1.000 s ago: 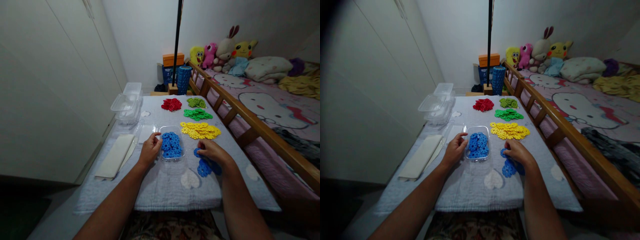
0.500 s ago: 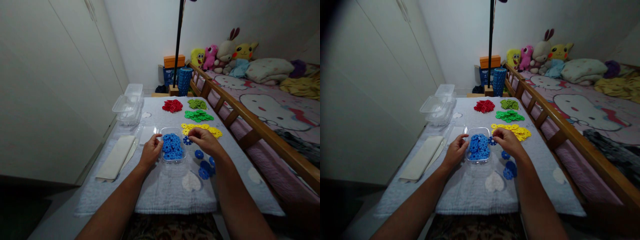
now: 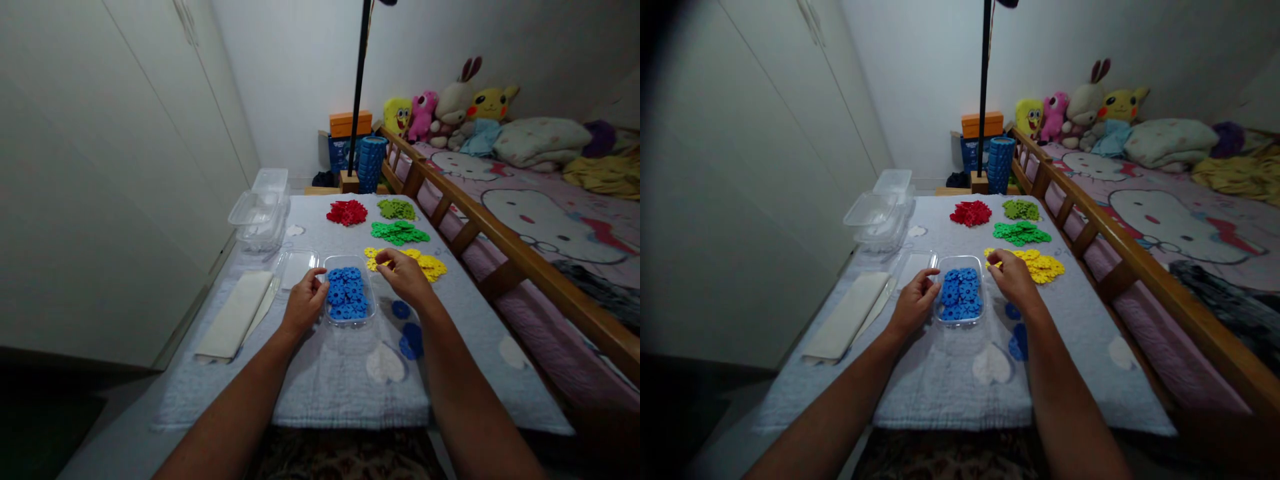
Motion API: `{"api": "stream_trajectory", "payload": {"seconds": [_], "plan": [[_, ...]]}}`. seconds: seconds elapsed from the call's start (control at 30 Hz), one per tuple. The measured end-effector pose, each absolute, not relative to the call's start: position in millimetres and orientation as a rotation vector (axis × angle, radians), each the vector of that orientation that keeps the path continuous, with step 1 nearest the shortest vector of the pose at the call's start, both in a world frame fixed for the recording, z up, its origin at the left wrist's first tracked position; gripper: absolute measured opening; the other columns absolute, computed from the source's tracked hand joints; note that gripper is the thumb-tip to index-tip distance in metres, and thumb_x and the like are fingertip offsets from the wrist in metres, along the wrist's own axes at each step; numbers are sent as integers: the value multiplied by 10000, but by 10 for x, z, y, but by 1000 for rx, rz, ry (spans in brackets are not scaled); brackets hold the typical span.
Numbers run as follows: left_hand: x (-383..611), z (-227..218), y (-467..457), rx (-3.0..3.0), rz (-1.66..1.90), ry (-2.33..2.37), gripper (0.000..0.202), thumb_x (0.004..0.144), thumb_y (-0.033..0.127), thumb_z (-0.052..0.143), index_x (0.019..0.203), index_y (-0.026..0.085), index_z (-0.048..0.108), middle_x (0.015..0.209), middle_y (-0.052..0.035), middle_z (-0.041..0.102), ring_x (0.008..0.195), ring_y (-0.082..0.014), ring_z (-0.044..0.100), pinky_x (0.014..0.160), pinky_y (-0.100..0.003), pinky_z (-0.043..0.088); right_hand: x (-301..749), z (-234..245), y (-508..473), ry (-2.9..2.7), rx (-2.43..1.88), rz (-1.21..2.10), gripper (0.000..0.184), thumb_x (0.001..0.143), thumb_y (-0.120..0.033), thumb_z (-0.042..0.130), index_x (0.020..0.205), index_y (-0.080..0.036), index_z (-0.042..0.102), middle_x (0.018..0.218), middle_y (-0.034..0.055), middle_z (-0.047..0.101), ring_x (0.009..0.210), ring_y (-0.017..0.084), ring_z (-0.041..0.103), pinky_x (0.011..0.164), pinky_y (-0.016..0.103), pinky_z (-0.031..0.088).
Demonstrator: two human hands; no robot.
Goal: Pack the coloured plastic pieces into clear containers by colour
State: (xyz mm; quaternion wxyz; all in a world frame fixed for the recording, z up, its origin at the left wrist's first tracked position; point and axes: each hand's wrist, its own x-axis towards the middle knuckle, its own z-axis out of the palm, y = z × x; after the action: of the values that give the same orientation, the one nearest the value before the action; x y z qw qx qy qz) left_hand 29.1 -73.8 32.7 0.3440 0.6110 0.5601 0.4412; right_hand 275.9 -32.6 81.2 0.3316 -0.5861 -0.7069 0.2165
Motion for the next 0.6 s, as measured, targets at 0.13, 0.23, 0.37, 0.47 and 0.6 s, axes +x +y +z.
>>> {"api": "stream_trajectory", "payload": {"seconds": [0.13, 0.23, 0.37, 0.47, 0.6], "plan": [[297, 321, -742, 1585, 1153, 1449, 352, 918, 393, 575, 1193, 190, 662, 670, 62, 545, 614, -131, 552, 625, -257, 411, 3146, 744, -476, -1926, -1642, 653, 125, 820, -223, 669, 940, -207, 700, 866, 39, 738, 751, 181, 649, 702, 295, 473], [296, 311, -743, 1584, 1153, 1449, 357, 921, 397, 576, 1198, 189, 661, 671, 63, 538, 611, -129, 542, 620, -256, 404, 3347, 626, -595, -2025, -1736, 721, 111, 762, -182, 708, 869, -211, 699, 806, 37, 723, 725, 186, 639, 654, 292, 447], [287, 310, -746, 1586, 1159, 1446, 356, 936, 423, 563, 1192, 198, 666, 665, 65, 524, 610, -128, 531, 617, -256, 396, 3411, 486, -692, -2116, -1775, 692, 147, 689, -145, 759, 749, -227, 652, 775, 30, 696, 724, 185, 611, 638, 290, 416], [280, 313, -748, 1583, 1162, 1436, 377, 953, 465, 544, 1193, 201, 664, 663, 66, 510, 616, -127, 525, 622, -257, 397, 3374, 453, -716, -2127, -1777, 681, 174, 675, -140, 748, 715, -231, 605, 757, 16, 670, 714, 177, 586, 628, 282, 402], [281, 307, -747, 1575, 1132, 1397, 416, 921, 455, 591, 1236, 187, 639, 672, 69, 524, 607, -123, 523, 613, -254, 400, 3354, 500, -728, -2070, -1772, 784, 166, 687, -129, 677, 693, -234, 548, 704, -2, 637, 678, 167, 564, 595, 272, 382]]}}
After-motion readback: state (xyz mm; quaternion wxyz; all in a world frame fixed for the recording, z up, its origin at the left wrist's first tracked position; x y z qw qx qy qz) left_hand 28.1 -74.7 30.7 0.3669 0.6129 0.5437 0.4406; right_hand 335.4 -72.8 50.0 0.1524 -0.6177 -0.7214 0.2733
